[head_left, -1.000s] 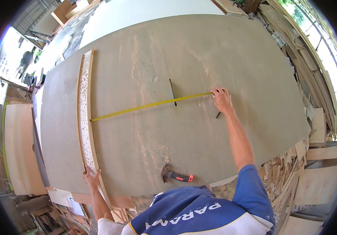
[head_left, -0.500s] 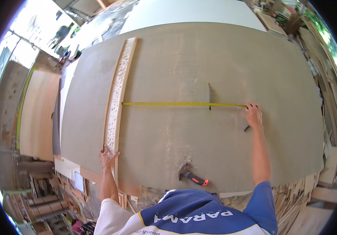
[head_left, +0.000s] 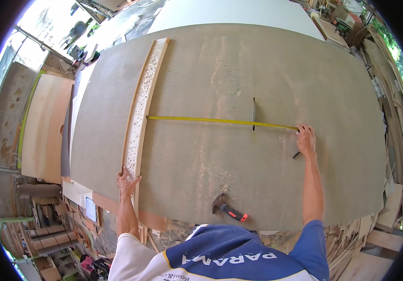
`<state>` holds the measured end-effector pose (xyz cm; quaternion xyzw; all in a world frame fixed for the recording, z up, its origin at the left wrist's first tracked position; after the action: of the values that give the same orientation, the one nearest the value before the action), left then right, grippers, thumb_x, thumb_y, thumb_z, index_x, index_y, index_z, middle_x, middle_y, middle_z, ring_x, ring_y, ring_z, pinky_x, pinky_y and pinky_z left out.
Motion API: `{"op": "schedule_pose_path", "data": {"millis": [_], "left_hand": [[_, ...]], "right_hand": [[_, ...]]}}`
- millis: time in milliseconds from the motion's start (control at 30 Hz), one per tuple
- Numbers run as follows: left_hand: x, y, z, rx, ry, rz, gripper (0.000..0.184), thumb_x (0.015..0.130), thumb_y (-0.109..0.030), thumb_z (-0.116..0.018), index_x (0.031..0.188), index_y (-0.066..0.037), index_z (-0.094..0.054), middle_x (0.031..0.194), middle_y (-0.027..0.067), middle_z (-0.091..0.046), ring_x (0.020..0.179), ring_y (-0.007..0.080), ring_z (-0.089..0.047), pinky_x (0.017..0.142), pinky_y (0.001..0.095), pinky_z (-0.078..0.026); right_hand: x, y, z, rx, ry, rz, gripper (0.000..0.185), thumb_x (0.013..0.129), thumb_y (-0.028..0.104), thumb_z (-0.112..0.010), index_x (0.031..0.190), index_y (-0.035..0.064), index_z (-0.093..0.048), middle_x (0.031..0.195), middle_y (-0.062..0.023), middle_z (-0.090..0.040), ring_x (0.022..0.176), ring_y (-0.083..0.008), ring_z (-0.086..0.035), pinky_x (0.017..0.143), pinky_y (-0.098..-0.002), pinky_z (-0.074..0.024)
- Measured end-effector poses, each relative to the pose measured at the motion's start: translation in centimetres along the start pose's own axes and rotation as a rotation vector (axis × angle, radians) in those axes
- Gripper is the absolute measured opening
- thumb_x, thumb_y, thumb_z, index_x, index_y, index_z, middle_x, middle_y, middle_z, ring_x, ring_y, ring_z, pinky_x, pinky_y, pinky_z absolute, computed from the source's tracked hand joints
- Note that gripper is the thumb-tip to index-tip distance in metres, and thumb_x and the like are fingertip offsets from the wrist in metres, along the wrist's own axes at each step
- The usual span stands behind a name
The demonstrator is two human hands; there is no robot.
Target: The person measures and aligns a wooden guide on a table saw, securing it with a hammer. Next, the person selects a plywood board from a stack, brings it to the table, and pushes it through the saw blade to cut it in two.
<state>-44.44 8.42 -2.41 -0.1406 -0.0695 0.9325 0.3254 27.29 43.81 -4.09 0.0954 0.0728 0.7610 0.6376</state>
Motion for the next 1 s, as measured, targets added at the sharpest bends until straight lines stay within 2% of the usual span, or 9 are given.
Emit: {"op": "schedule_pose_path", "data": {"millis": [167, 267, 367, 567, 667, 1000], "left_hand": [[0.5, 1.2, -0.3, 0.038, -0.006, -0.043, 0.110, 0.062, -0.047, -0.086, 0.154, -0.011, -0.039, 0.146, 0.0205, -0.041, 0.136, 0.0397, -0.038, 0.113, 0.0502, -0.034], [1.4, 2.2, -1.3, -0.003, 0.004, -0.111, 0.110, 0.062, -0.048, -0.086, 0.153, -0.008, -0.039, 0.143, 0.0227, -0.043, 0.136, 0.0406, -0.038, 0.113, 0.0500, -0.034], [0.7, 1.2, -0.6, 0.003, 0.024, -0.082, 0.106, 0.063, -0.047, -0.085, 0.151, -0.007, -0.042, 0.148, 0.0278, -0.037, 0.136, 0.0448, -0.039, 0.113, 0.0529, -0.034], [-0.3, -0.5, 0.6, 0.070, 0.001, -0.018, 0.106, 0.061, -0.049, -0.083, 0.153, -0.015, -0.041, 0.152, 0.0307, -0.032, 0.135, 0.0508, -0.037, 0.110, 0.0582, -0.035], [-0.8, -1.4, 1.1, 0.071, 0.014, -0.018, 0.108, 0.064, -0.050, -0.084, 0.153, -0.009, -0.038, 0.146, 0.0333, -0.038, 0.134, 0.0497, -0.038, 0.111, 0.0542, -0.035], [-0.6, -0.9, 0.8, 0.057, -0.006, -0.037, 0.106, 0.064, -0.047, -0.086, 0.152, -0.009, -0.040, 0.145, 0.0323, -0.039, 0.133, 0.0493, -0.039, 0.111, 0.0552, -0.034]], "right_hand": [[0.0, 0.4, 0.0, 0.022, -0.008, -0.039, 0.029, 0.092, 0.012, -0.063, 0.121, 0.0136, -0.064, 0.125, -0.0071, -0.059, 0.125, -0.0321, -0.049, 0.096, -0.0523, -0.0482], [0.1, 0.4, 0.1, 0.025, 0.030, -0.045, 0.030, 0.091, 0.013, -0.064, 0.121, 0.0140, -0.065, 0.126, -0.0081, -0.059, 0.125, -0.0326, -0.049, 0.098, -0.0534, -0.0472], [0.1, 0.0, -0.6, 0.017, 0.011, -0.066, 0.031, 0.091, 0.014, -0.064, 0.121, 0.0137, -0.065, 0.127, -0.0077, -0.059, 0.125, -0.0330, -0.049, 0.098, -0.0546, -0.0471], [0.1, -0.1, -0.5, 0.015, 0.014, -0.060, 0.033, 0.090, 0.015, -0.064, 0.123, 0.0158, -0.063, 0.129, -0.0065, -0.058, 0.126, -0.0341, -0.048, 0.095, -0.0577, -0.0476], [0.1, -0.2, -0.5, 0.007, 0.027, -0.057, 0.033, 0.090, 0.015, -0.064, 0.124, 0.0163, -0.063, 0.129, -0.0064, -0.057, 0.126, -0.0344, -0.048, 0.095, -0.0580, -0.0478], [0.0, -0.1, -0.4, 0.038, 0.031, -0.061, 0.031, 0.092, 0.014, -0.063, 0.123, 0.0152, -0.063, 0.130, -0.0071, -0.057, 0.125, -0.0354, -0.048, 0.096, -0.0564, -0.0473]]}}
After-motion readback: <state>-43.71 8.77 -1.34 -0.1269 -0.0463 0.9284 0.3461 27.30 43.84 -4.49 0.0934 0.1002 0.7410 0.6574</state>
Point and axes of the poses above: each hand's wrist, its own x-axis towards the middle knuckle, its own z-axis out of the back of the hand, y = z × x, the point moved 3 cm from there along x, towards the middle knuckle
